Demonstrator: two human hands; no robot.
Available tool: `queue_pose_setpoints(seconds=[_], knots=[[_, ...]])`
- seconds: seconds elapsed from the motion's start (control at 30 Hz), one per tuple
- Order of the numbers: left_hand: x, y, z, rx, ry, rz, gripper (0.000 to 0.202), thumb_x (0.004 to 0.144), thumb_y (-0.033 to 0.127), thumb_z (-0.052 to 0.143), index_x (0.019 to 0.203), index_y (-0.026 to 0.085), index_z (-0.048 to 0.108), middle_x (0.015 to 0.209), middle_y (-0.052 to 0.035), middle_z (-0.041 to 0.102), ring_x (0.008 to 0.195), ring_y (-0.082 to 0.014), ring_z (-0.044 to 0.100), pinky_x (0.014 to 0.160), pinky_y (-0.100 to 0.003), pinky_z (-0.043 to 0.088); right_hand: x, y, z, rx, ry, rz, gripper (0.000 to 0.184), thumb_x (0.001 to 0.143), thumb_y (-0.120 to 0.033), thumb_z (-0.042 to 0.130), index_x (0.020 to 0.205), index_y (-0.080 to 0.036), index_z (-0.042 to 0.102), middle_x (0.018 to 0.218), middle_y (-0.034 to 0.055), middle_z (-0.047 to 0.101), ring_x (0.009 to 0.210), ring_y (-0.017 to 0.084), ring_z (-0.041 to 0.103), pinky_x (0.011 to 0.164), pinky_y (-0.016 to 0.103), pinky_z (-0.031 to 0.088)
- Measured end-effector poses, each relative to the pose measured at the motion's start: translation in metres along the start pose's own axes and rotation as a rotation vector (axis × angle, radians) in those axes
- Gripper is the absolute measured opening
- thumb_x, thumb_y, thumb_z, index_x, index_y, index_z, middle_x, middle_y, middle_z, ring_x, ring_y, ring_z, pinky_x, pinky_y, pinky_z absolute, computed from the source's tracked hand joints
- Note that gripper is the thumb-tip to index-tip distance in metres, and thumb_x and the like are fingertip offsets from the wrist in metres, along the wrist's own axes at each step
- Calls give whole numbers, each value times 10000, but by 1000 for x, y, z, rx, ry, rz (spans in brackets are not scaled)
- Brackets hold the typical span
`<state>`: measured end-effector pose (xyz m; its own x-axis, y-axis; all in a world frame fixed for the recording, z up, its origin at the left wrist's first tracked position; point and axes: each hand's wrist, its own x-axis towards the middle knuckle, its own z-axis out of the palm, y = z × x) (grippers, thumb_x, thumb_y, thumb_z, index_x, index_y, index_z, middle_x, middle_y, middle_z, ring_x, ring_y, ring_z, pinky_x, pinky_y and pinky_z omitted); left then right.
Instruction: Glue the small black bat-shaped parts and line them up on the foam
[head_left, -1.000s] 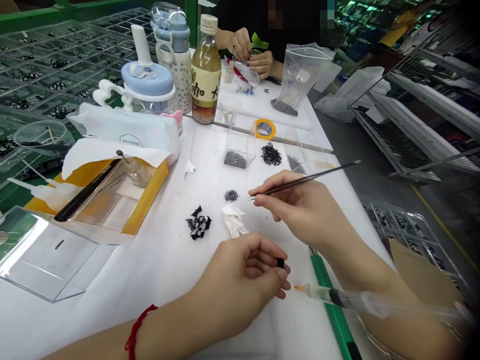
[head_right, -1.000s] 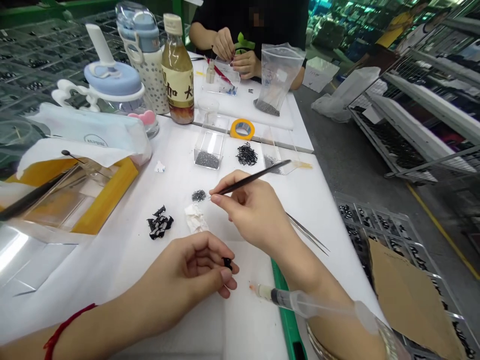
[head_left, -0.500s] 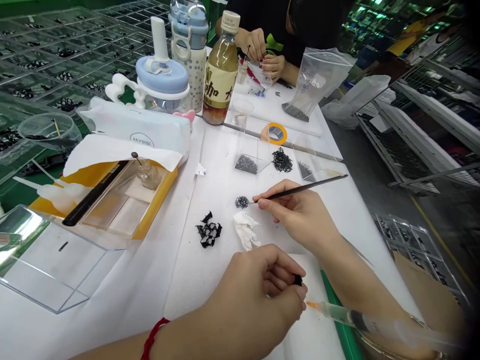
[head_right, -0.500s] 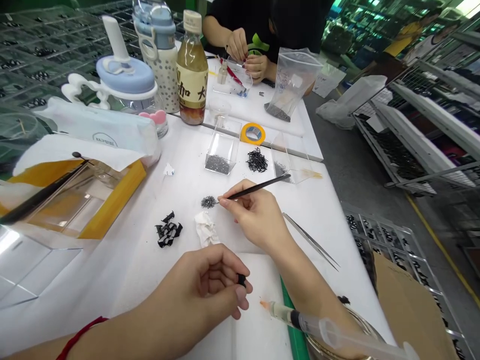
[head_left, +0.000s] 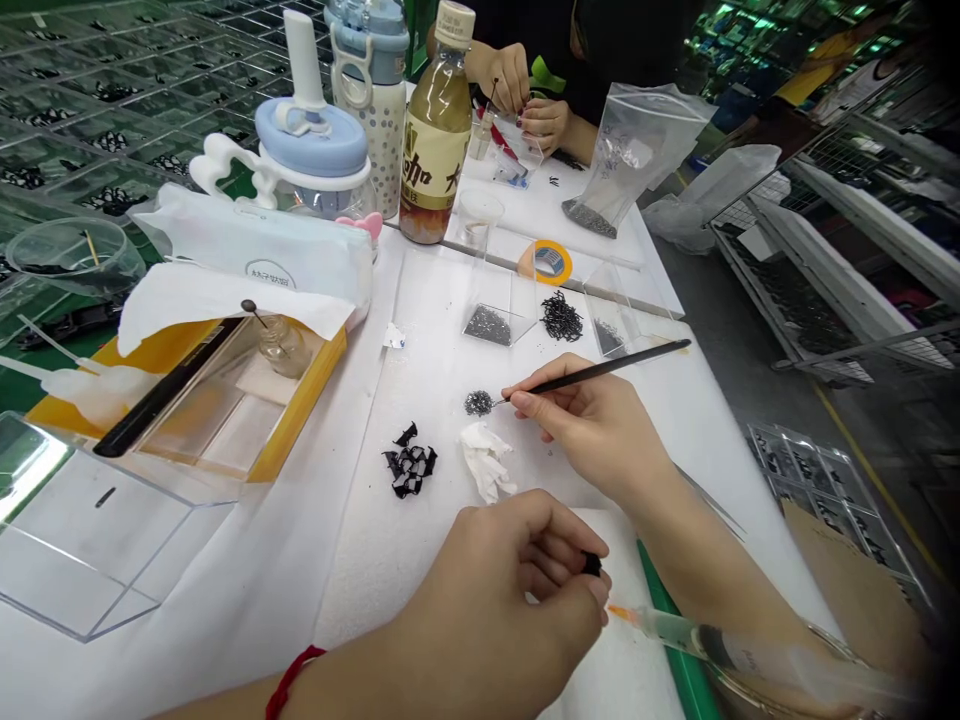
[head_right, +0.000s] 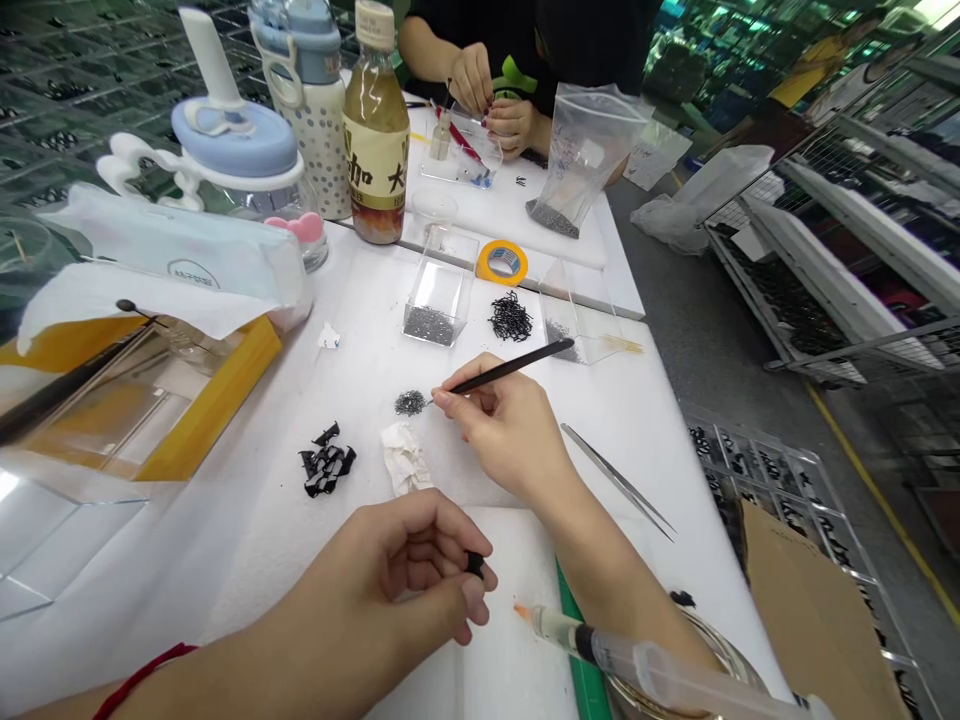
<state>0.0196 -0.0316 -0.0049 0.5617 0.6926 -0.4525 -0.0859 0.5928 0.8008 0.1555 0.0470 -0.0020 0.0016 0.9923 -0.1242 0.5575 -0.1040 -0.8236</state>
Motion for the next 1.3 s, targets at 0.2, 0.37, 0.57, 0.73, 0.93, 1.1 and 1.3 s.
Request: queue_pose_setpoints(seconds=[0.2,0.37,0.57,0.73,0.93,1.1,1.3], knots=[[-1,2,1,-10,-12,-27,127,719,170,571,845,178,588,733,-12,591,699,-153,569,703,-346,495,-2,0,-1,-4,-7,3,110,762,-259,666,766,-175,596,795,61,693,655,146,601,448,212,471],[0,1,0,5,-15,3,142,722,164,560,860,182,590,756,-20,604,716,-161,573,699,-349,495,-2,1,-2,17,-10,2,119,758,-257,676,781,-172,596,788,57,687,655,144,600,445,208,477],[0,0,1,12,-19,11,133,733,172,562,861,187,593,753,-15,601,720,-158,570,700,-341,495,-2,1,-2,45,-4,-10,119,761,-235,680,773,-163,585,707,31,657,612,118,582,436,181,474],[0,-2,1,20,-33,19,127,736,175,565,859,193,591,752,-11,600,703,-151,564,693,-334,494,-1,1,-1,58,-16,-4,129,761,-246,683,782,-165,584,688,25,648,625,125,595,435,178,475],[-1,1,0,41,-24,21,119,729,171,566,843,190,594,753,-11,600,703,-152,569,690,-332,495,-1,0,-1,49,-12,4,132,762,-239,682,779,-164,576,677,21,646,619,126,610,430,173,468],[-2,1,0,67,-18,40,126,731,167,561,849,188,598,752,-10,603,703,-150,573,693,-326,497,-1,1,-1,78,-19,1,130,767,-242,675,796,-165,574,728,34,660,648,135,622,441,180,475],[-1,4,0,82,-14,29,127,724,157,561,842,182,601,737,-8,603,704,-150,574,692,-320,494,-1,3,-1,80,-18,2,122,762,-235,670,790,-166,573,713,31,648,632,130,591,439,191,464]])
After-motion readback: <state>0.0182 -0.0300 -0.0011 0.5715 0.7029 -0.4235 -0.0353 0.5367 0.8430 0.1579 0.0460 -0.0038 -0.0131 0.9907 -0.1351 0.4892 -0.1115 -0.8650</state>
